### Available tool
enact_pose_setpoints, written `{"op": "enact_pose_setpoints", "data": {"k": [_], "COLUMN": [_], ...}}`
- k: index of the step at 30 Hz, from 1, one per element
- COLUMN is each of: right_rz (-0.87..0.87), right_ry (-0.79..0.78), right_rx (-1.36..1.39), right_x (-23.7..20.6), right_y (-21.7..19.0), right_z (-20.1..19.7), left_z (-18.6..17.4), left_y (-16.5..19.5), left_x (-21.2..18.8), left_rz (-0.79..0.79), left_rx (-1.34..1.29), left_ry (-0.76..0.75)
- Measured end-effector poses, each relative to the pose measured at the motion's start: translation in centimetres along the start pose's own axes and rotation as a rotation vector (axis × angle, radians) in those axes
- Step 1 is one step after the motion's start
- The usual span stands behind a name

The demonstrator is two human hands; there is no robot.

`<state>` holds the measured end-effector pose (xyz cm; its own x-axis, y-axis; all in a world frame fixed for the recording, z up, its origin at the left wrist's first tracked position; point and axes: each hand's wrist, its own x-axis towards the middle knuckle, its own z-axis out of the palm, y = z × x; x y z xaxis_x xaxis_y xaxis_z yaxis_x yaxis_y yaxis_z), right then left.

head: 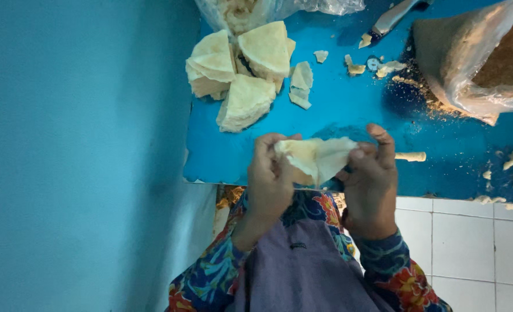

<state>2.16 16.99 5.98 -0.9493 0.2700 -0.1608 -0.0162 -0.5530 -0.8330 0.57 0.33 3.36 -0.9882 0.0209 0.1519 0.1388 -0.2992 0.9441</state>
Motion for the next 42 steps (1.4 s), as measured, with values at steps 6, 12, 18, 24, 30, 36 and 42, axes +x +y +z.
{"op": "enact_pose_setpoints", "data": {"k": [6, 12, 18, 24, 30, 36, 42], "right_rz": [-0.004, -0.389, -0.439, -0.495, -0.463, -0.652, -0.949], "right_ry": [-0.086, -0.059, -0.369, -0.291, -0.507, -0.513, -0.403], "right_rx": [0.230, -0.362, -1.431, -1.392, -1.561, -1.866, -2.458], "right_x": [0.5, 0.2, -0.5, 0.7, 3.1, 3.5, 3.6], "right_y": [-0.9, -5.2, -4.4, -6.8, -5.4, -3.7, -5.3], "right_z": [-1.4, -2.2, -0.3, -2.7, -5.1, -4.9, -3.2], "left_z": [-2.3, -3.6, -1.6, 0.6, 0.5, 0.3, 1.0], "left_y": [-0.2, 1.9, 1.6, -1.2, -2.7, -3.0, -2.8], "left_x": [0.3, -0.1, -1.2, -1.5, -1.4, -1.3, -1.0], "left_rz": [-0.025, 0.186, 0.453, 0.541, 0.595, 0.577, 0.588], "left_rx": [-0.016, 0.554, 1.027, 1.125, 1.142, 1.121, 1.152], "left_ry": [0.100, 0.176, -0.046, -0.396, -0.457, -0.475, -0.434]}}
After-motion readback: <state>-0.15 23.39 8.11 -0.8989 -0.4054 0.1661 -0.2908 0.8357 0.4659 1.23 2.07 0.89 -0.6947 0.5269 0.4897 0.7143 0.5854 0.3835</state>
